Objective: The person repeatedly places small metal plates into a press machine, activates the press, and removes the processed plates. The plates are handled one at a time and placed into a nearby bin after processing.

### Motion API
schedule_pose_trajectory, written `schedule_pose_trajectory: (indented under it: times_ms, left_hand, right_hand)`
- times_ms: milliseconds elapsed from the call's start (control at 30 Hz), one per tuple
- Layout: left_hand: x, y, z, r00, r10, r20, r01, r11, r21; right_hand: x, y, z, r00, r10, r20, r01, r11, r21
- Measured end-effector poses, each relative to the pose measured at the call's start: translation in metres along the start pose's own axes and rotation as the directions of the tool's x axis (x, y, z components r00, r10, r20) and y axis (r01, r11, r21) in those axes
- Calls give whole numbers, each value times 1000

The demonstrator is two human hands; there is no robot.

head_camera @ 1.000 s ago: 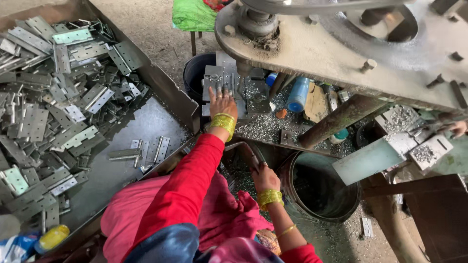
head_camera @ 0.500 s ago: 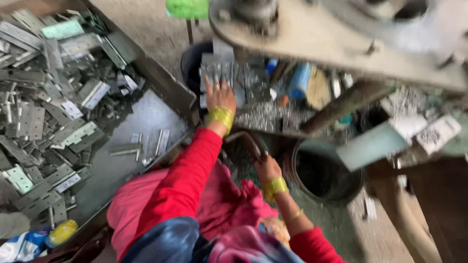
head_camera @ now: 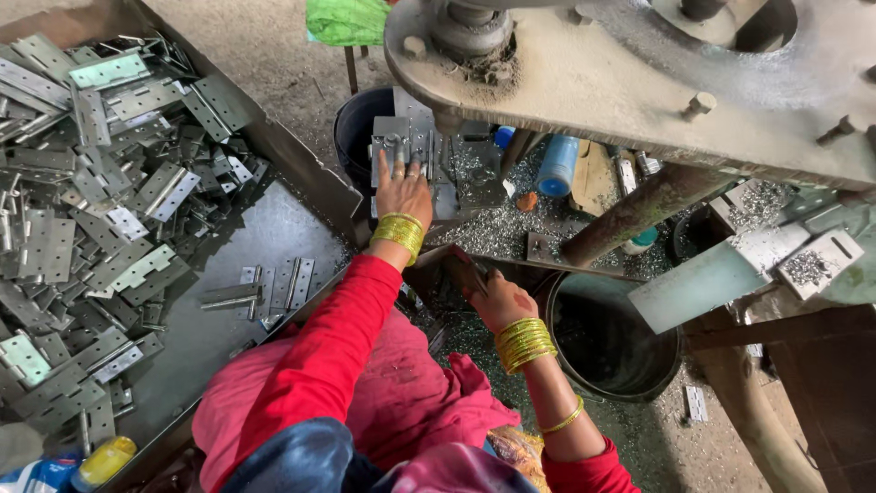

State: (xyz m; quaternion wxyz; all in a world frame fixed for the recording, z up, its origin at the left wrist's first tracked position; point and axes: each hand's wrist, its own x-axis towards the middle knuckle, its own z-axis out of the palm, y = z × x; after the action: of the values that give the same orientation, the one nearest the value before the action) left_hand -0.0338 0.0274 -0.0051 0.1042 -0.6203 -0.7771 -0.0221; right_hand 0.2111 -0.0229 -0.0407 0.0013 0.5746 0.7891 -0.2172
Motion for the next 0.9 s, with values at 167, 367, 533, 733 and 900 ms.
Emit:
schedule_pose_trajectory:
  times_ms: [167, 367, 533, 733, 900]
  left_hand:
    - [6, 2, 1, 1000, -6, 25, 5, 999, 34]
    - [4, 6, -10, 987, -37, 157, 33, 999, 28]
    - [6, 4, -17, 989, -30, 145, 27, 999, 26]
    - [0, 2, -10, 999, -33, -1, 33, 999, -23]
    - [2, 7, -11, 990, -33, 135, 31, 999, 16]
  right_hand:
    - [-20, 31, 63, 990, 138, -38, -131, 978, 162]
    - [-8, 43, 66, 994, 22, -109, 2, 976, 219]
    - [2, 31, 50, 994, 101, -34, -96, 985, 142]
    - [-23, 31, 75, 993, 85, -87, -71, 986, 151]
    - [1, 28, 40, 998, 40, -53, -34, 992, 123]
